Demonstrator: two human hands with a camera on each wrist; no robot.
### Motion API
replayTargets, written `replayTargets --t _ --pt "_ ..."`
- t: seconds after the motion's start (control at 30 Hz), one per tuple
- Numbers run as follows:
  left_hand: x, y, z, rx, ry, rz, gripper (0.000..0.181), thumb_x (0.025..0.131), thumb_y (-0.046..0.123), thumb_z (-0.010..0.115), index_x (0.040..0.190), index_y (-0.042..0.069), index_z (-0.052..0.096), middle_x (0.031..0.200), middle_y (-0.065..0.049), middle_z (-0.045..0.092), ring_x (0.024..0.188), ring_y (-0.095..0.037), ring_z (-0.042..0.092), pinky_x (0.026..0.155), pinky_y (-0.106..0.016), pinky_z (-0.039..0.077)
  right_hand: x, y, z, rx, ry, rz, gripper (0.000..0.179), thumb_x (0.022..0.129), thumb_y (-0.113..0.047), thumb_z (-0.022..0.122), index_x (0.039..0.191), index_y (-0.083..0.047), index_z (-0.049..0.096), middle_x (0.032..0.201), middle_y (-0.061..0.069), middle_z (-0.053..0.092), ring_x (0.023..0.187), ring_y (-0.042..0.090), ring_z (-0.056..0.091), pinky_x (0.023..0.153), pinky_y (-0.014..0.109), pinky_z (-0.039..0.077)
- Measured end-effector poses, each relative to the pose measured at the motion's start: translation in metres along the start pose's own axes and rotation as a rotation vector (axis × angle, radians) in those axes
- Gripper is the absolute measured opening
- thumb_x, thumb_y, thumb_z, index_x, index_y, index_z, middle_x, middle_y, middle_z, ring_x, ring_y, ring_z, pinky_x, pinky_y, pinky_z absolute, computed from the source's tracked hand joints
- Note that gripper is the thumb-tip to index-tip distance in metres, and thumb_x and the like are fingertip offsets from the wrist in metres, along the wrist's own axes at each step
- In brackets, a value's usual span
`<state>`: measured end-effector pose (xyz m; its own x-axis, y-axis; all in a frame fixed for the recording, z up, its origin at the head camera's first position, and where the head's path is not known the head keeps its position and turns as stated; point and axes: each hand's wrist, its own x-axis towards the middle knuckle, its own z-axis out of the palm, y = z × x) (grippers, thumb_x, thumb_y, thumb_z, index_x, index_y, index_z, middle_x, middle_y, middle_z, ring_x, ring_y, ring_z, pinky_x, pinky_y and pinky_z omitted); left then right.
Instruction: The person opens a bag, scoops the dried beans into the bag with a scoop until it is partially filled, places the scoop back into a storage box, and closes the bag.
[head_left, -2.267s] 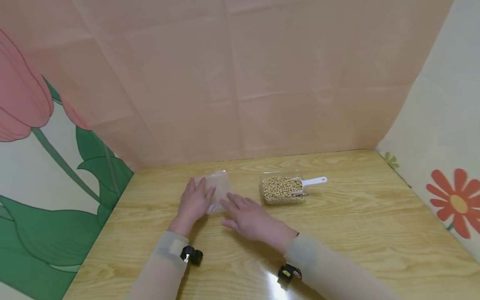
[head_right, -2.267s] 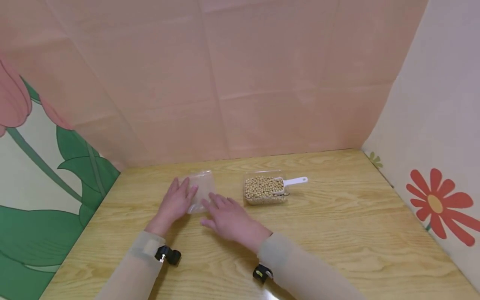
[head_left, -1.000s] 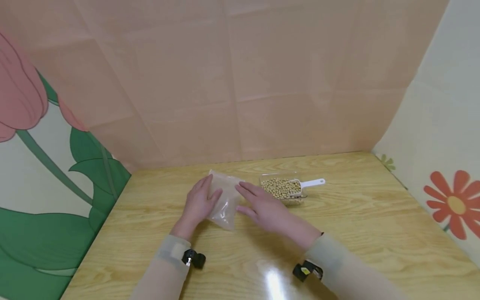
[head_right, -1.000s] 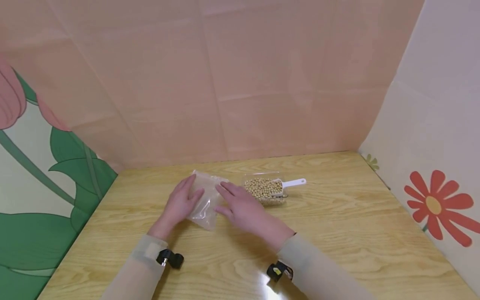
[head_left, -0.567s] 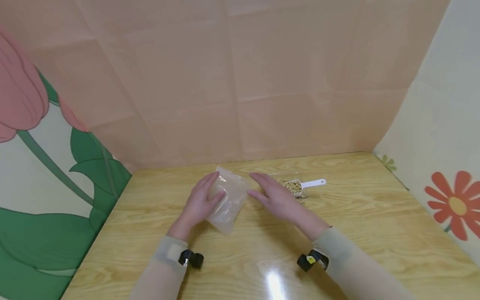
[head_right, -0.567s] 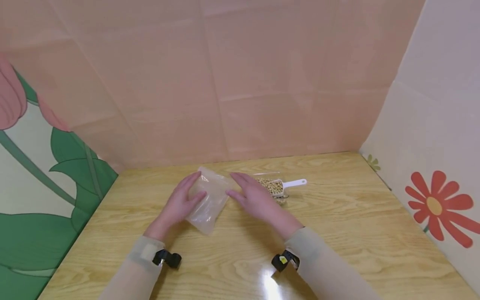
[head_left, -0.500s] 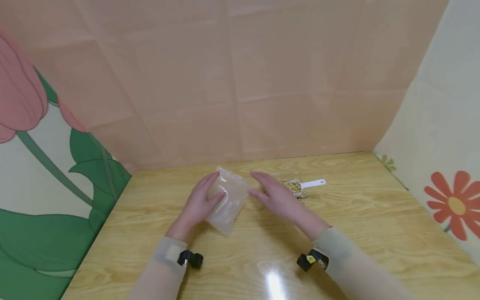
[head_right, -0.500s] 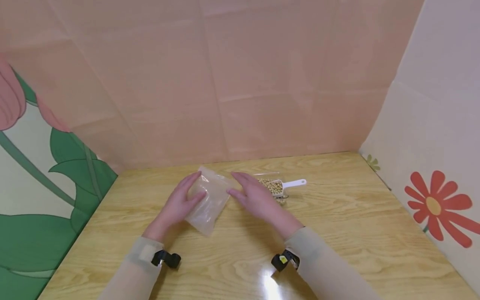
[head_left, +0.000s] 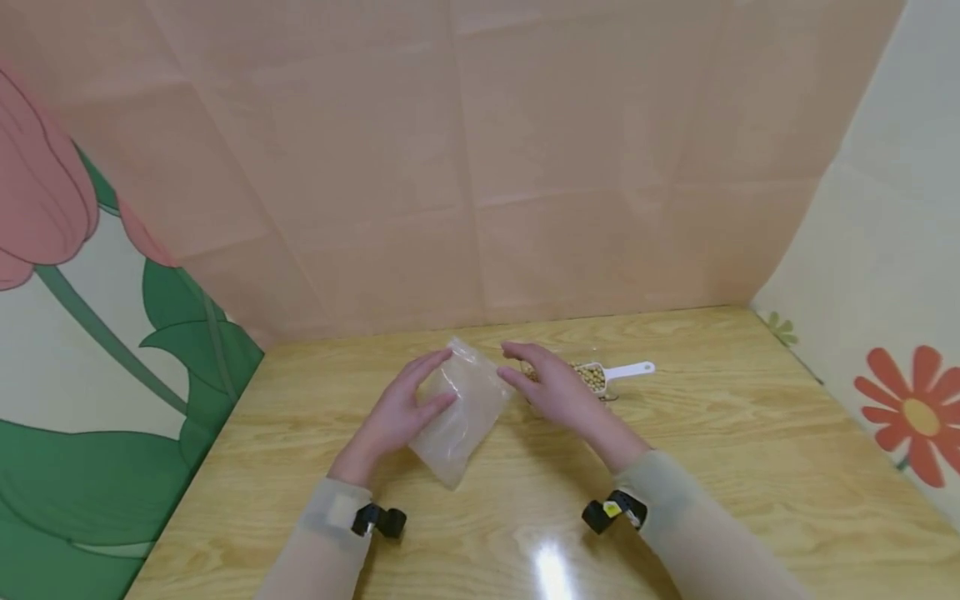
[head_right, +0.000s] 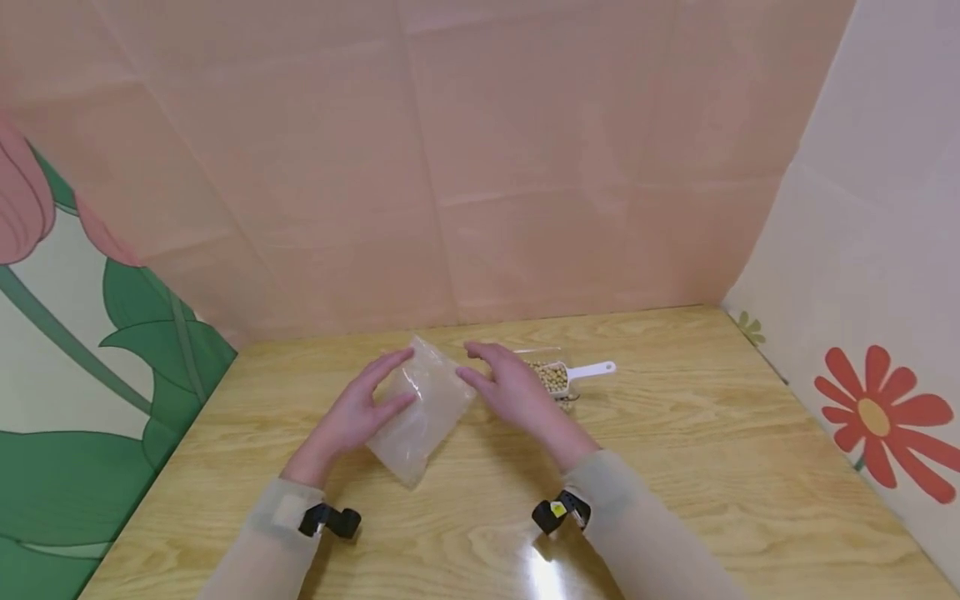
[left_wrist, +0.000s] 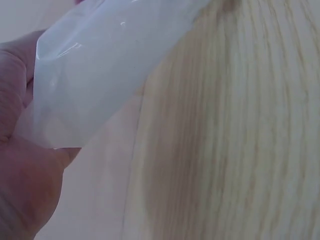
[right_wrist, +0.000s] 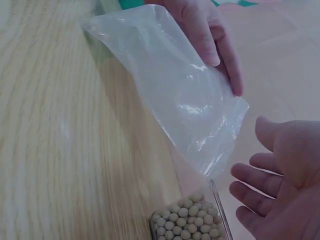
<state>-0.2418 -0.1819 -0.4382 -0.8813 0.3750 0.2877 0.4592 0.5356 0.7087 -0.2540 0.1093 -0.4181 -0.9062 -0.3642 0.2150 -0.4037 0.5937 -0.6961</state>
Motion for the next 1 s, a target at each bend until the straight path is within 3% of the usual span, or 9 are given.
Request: replayTargets --t 0.33,0.6,0.73,1.0 --pt "0.005 0.008 -0.002 -0.019 -0.019 0.11 0.062 0.107 0.02 0.077 0.164 0.017 0.054 0.166 -0.01 0.051 0.155 -0.036 0.044 0.124 -0.063 0.034 0.005 0.001 0.001 -0.029 -0.012 -0.004 0.05 0.113 -0.035 0.067 0.156 -0.01 0.061 0.134 0.009 0.075 0.122 0.033 0.071 0.102 0.057 0.056" --pt "0.009 0.015 -0.011 -0.017 -0.014 0.088 0.059 0.106 0.021 0.078 0.161 0.022 0.057 0.166 -0.008 0.051 0.154 -0.035 0.045 0.122 -0.065 0.037 0.009 -0.003 0.002 -0.014 -0.033 0.013 0.042 0.112 -0.033 0.069 0.149 -0.014 0.068 0.12 0.004 0.077 0.102 0.023 0.072 0.084 0.046 0.059" --pt "0.013 0.016 -0.014 0.033 -0.01 0.102 0.057 0.105 0.021 0.079 0.159 0.019 0.06 0.166 -0.014 0.05 0.155 -0.039 0.044 0.122 -0.066 0.036 0.011 -0.004 0.005 0.007 -0.022 0.025 0.033 0.111 -0.028 0.07 0.141 -0.013 0.074 0.111 0.001 0.076 0.091 0.018 0.068 0.075 0.039 0.056" --pt "0.024 0.014 -0.013 0.144 -0.034 0.126 0.055 0.104 0.018 0.08 0.156 0.015 0.062 0.164 -0.014 0.055 0.156 -0.039 0.043 0.122 -0.068 0.034 0.008 -0.004 0.011 0.044 0.004 0.084 0.023 0.108 -0.02 0.075 0.128 -0.012 0.077 0.104 -0.001 0.075 0.09 0.018 0.065 0.079 0.039 0.054"
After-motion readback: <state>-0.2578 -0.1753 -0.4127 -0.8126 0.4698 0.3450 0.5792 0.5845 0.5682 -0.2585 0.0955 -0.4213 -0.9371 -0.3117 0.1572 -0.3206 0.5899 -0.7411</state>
